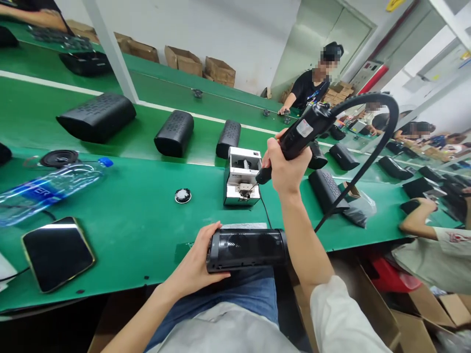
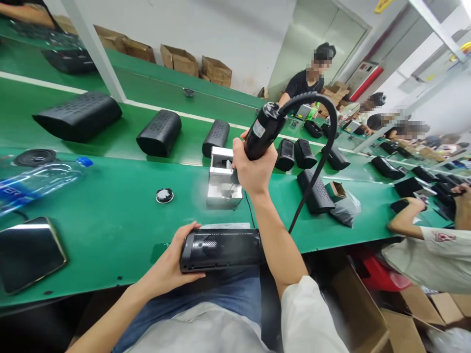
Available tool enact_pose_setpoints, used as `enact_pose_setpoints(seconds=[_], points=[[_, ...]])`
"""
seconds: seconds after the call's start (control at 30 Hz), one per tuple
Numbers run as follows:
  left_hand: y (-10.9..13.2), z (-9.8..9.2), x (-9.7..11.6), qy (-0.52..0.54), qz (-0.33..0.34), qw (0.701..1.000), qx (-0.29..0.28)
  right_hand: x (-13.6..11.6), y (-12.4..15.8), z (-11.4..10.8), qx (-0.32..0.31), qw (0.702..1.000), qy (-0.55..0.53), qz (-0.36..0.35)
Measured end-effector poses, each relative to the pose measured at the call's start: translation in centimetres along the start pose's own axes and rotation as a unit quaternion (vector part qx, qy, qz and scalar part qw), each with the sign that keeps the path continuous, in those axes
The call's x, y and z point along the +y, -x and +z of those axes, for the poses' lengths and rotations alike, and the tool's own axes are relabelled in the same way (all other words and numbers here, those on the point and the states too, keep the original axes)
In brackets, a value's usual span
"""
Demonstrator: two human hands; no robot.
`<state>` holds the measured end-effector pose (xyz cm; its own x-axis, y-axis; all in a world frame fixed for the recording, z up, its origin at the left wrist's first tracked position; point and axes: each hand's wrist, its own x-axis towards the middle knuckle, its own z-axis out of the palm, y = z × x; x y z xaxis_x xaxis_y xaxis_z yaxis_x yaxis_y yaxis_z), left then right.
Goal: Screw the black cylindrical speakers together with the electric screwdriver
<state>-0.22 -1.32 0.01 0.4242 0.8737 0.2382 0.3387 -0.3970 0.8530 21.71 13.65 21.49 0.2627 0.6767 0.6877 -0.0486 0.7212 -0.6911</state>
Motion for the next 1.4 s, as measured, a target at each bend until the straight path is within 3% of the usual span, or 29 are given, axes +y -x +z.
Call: enact_pose_setpoints(seconds=[0.13, 0.4, 0.57, 0.73, 0.87, 1.03, 1.23, 1.4], points=[[0.2, 0.4, 0.0, 0.010, -0.002, 1.000, 0.013, 0.7, -0.3, 0.4, 0.035, 0.999, 0.019, 0.007], [-0.5, 0.7, -0.2, 0.017, -0.009, 1.000, 0.022, 0.7, -0.3, 0.1, 0.024, 0.999, 0.029, 0.025], [-0.5, 0.9, -0.2, 0.011, -0.016, 1.000, 0.017, -2.4, 1.4, 0.5, -0.017, 0.999, 0.011, 0.040], [-0.7, 0.8, -0.1, 0.011, -0.009, 1.000, 0.014, -6.1, 3.7, 2.7, -0.081, 0.995, -0.022, 0.054], [-0.7, 0.8, -0.1, 0.021, -0.002, 1.000, 0.016, -7.1, 4.5, 4.5, -0.084, 0.994, -0.033, 0.061], [-0.5, 1.1, -0.3, 0.025, 0.005, 0.999, 0.025, -5.8, 5.5, 5.4, -0.124, 0.988, -0.056, 0.073], [-0.7, 1.3, -0.4, 0.058, 0.001, 0.998, 0.039, -2.4, 8.4, 5.5, -0.154, 0.974, -0.028, 0.161], [-0.9, 1.2, -0.3, 0.078, 0.001, 0.996, 0.044, -1.3, 9.0, 5.0, -0.169, 0.973, -0.041, 0.154]])
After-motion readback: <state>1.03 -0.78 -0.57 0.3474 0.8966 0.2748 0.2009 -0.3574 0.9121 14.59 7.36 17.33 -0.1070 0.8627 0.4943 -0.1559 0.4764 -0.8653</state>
